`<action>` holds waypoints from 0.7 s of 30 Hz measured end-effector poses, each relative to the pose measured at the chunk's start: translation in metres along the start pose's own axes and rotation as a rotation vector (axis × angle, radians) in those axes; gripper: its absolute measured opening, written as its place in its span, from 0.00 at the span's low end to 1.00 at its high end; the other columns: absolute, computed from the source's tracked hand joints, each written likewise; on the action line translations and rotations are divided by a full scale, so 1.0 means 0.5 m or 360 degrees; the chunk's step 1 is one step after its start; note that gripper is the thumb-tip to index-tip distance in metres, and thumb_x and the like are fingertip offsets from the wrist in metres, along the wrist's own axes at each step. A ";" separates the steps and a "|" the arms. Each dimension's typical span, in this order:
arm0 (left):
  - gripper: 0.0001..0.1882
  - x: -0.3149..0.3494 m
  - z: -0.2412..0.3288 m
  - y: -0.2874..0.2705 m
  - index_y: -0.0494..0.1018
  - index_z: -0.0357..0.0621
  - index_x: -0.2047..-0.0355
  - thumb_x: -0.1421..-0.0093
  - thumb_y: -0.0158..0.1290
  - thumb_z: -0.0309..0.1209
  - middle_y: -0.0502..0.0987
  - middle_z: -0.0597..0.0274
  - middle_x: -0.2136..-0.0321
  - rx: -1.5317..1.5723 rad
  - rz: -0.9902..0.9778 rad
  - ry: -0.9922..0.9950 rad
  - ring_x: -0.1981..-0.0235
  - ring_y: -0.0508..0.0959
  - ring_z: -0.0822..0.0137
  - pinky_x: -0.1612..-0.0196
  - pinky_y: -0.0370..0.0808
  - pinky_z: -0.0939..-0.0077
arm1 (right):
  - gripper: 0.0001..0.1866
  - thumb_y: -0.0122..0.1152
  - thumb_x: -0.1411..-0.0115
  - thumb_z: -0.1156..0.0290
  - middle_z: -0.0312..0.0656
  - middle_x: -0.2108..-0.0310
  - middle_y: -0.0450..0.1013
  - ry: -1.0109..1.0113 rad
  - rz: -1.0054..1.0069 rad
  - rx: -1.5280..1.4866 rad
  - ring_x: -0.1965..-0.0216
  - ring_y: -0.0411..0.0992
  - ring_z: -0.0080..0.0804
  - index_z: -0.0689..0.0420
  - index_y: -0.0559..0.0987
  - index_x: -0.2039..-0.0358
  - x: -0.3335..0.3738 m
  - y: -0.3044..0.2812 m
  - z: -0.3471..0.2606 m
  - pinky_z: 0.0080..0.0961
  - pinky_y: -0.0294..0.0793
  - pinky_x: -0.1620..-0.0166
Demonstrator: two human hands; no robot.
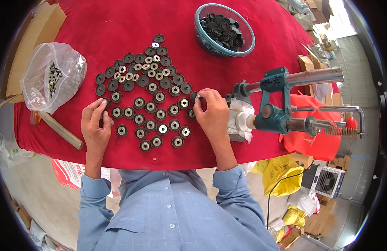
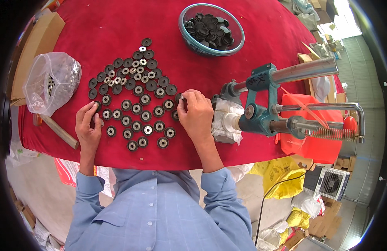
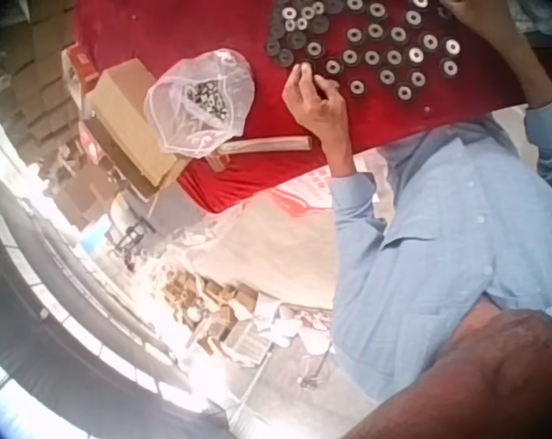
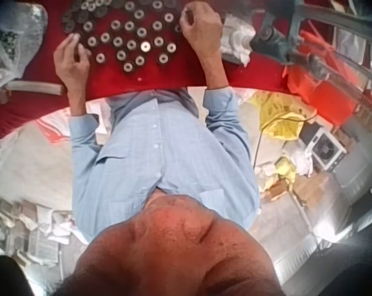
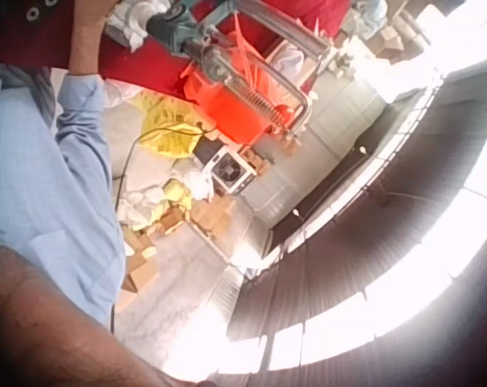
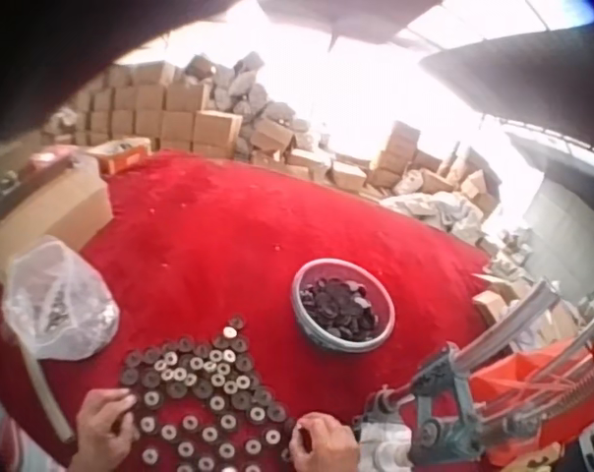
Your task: The person arranges dark circular washers on a red tablecloth and then places smaller metallic washers into their centers. The person handles the components by hand, organizing them into a grid pattern on the table.
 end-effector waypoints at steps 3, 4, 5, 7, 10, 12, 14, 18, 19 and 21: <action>0.18 0.001 0.001 0.003 0.83 0.37 0.48 0.38 0.60 0.14 0.82 0.54 0.47 -0.0005 0.0018 -0.0037 0.49 0.83 0.55 0.53 0.84 0.65 | 0.12 0.73 0.43 0.77 0.41 0.58 0.82 -0.0044 -0.0024 0.0054 0.57 0.81 0.43 0.58 0.81 0.60 0.005 0.005 0.004 0.41 0.78 0.55; 0.18 0.000 0.002 0.003 0.83 0.37 0.48 0.38 0.60 0.14 0.82 0.54 0.47 0.0004 0.0021 -0.0051 0.49 0.83 0.55 0.53 0.84 0.65 | 0.11 0.74 0.43 0.76 0.41 0.58 0.82 -0.0047 -0.0026 0.0054 0.57 0.81 0.43 0.58 0.81 0.60 0.006 0.006 0.004 0.41 0.78 0.55; 0.18 0.000 0.005 0.003 0.83 0.37 0.48 0.38 0.60 0.14 0.82 0.54 0.47 0.0013 0.0024 -0.0065 0.49 0.83 0.55 0.52 0.84 0.64 | 0.11 0.74 0.43 0.76 0.41 0.58 0.82 -0.0049 -0.0027 0.0055 0.57 0.81 0.43 0.58 0.81 0.61 0.006 0.007 0.003 0.41 0.78 0.54; 0.17 0.000 0.005 0.003 0.83 0.37 0.48 0.38 0.60 0.14 0.82 0.54 0.47 0.0002 0.0024 -0.0058 0.49 0.83 0.55 0.51 0.83 0.64 | 0.10 0.74 0.42 0.75 0.42 0.58 0.82 -0.0071 -0.0040 0.0071 0.57 0.81 0.43 0.58 0.81 0.62 0.010 0.006 0.001 0.41 0.78 0.54; 0.17 -0.001 0.003 0.001 0.83 0.38 0.48 0.38 0.61 0.14 0.82 0.54 0.47 -0.0026 0.0026 -0.0037 0.49 0.83 0.55 0.50 0.83 0.63 | 0.09 0.74 0.42 0.76 0.42 0.58 0.82 -0.0101 -0.0075 0.0052 0.57 0.81 0.43 0.58 0.82 0.62 0.007 -0.002 -0.008 0.40 0.79 0.53; 0.17 -0.001 0.010 -0.001 0.83 0.38 0.48 0.38 0.61 0.15 0.82 0.54 0.48 0.0005 0.0016 -0.0076 0.49 0.83 0.55 0.49 0.82 0.63 | 0.09 0.74 0.41 0.77 0.43 0.59 0.83 -0.0062 -0.0107 -0.0042 0.57 0.82 0.44 0.58 0.82 0.62 0.003 -0.017 -0.013 0.40 0.79 0.54; 0.18 -0.002 0.004 -0.003 0.82 0.37 0.47 0.36 0.59 0.14 0.81 0.52 0.46 -0.0034 0.0011 -0.0019 0.48 0.83 0.56 0.53 0.86 0.67 | 0.08 0.73 0.41 0.79 0.44 0.59 0.83 0.0104 -0.0006 -0.0230 0.58 0.82 0.45 0.58 0.82 0.62 -0.005 -0.022 -0.005 0.40 0.81 0.55; 0.17 -0.003 0.006 -0.001 0.83 0.39 0.49 0.38 0.61 0.15 0.82 0.54 0.48 -0.0043 0.0033 -0.0040 0.49 0.83 0.54 0.48 0.82 0.62 | 0.09 0.72 0.40 0.82 0.46 0.58 0.83 0.0145 0.0071 -0.0405 0.59 0.84 0.45 0.61 0.82 0.60 -0.043 -0.009 -0.008 0.36 0.84 0.57; 0.17 -0.003 0.006 0.000 0.83 0.39 0.49 0.38 0.61 0.15 0.82 0.54 0.48 -0.0029 0.0031 -0.0053 0.49 0.83 0.54 0.48 0.82 0.62 | 0.09 0.72 0.40 0.82 0.46 0.58 0.83 0.0127 0.0052 -0.0421 0.59 0.84 0.45 0.61 0.82 0.60 -0.050 -0.001 -0.012 0.36 0.84 0.57; 0.17 -0.003 0.005 0.001 0.83 0.39 0.49 0.39 0.61 0.15 0.82 0.55 0.48 -0.0005 0.0029 -0.0080 0.49 0.83 0.54 0.49 0.82 0.62 | 0.08 0.72 0.40 0.80 0.45 0.58 0.83 0.0112 -0.0022 -0.0372 0.60 0.83 0.46 0.60 0.83 0.60 -0.055 0.018 -0.009 0.39 0.83 0.56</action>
Point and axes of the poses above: each hand's wrist, its own x-axis away from the middle knuckle, its own y-axis out of the palm, z = x × y, the point moved 1 cm from there along -x, towards the middle knuckle
